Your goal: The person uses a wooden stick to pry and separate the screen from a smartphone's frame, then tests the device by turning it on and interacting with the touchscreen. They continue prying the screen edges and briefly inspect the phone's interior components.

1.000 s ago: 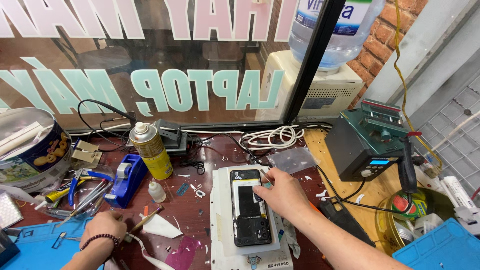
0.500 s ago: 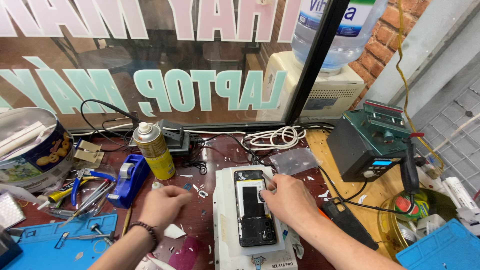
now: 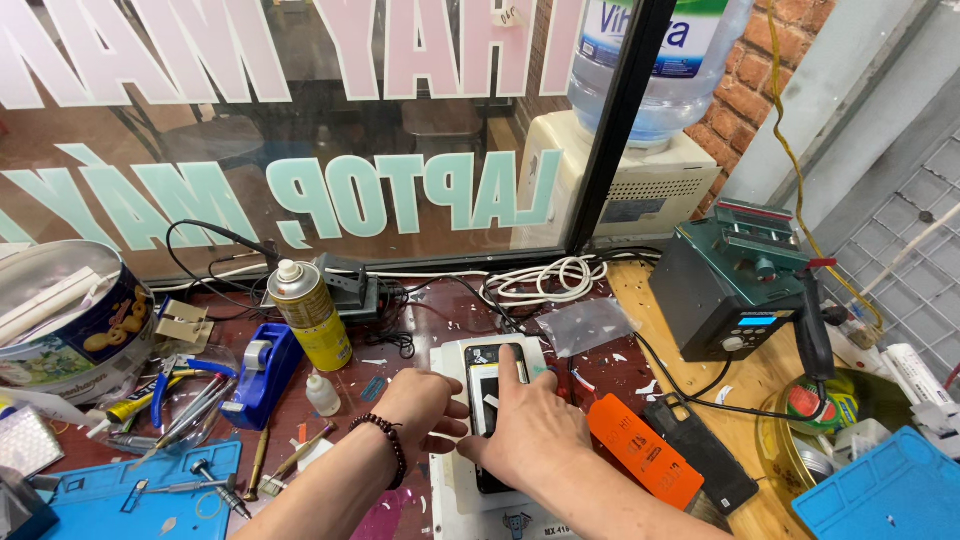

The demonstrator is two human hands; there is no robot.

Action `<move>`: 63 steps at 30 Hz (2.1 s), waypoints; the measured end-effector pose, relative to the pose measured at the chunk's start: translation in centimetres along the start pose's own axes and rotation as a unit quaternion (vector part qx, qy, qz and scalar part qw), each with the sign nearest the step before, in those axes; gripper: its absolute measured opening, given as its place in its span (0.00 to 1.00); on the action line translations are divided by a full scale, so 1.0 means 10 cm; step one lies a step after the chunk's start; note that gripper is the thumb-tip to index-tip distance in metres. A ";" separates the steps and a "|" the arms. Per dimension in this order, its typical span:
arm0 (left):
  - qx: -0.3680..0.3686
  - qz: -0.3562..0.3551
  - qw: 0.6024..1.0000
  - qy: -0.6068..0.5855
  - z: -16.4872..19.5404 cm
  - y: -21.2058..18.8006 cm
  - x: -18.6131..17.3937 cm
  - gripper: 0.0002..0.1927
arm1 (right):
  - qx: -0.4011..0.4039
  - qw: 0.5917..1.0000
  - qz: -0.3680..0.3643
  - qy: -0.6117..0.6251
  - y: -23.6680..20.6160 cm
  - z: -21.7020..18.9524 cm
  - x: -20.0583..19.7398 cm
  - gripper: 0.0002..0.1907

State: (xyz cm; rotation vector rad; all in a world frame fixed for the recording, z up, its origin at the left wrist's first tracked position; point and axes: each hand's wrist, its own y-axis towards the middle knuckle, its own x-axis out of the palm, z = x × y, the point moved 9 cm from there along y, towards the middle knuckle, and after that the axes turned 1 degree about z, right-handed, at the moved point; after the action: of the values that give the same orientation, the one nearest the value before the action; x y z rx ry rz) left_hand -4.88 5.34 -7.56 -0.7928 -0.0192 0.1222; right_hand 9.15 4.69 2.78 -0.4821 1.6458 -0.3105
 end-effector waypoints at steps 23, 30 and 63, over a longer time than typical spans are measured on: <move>0.284 -0.219 0.933 -0.016 0.59 -0.34 0.17 0.14 | -0.131 0.825 -0.159 0.526 0.60 0.67 -0.34 0.28; 0.288 -0.169 0.943 0.004 0.41 -0.19 0.32 0.15 | -0.270 0.781 0.100 0.554 0.76 0.63 -0.87 0.30; 0.226 -0.193 0.943 -0.151 0.30 -0.03 0.32 0.13 | -0.296 0.789 0.147 0.518 0.44 0.20 -0.56 0.05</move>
State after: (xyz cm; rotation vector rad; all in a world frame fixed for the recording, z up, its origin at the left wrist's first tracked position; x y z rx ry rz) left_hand -1.85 7.65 -5.30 -0.2943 -0.4220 -0.1240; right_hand 11.05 11.42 5.30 -0.5379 2.8975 0.2715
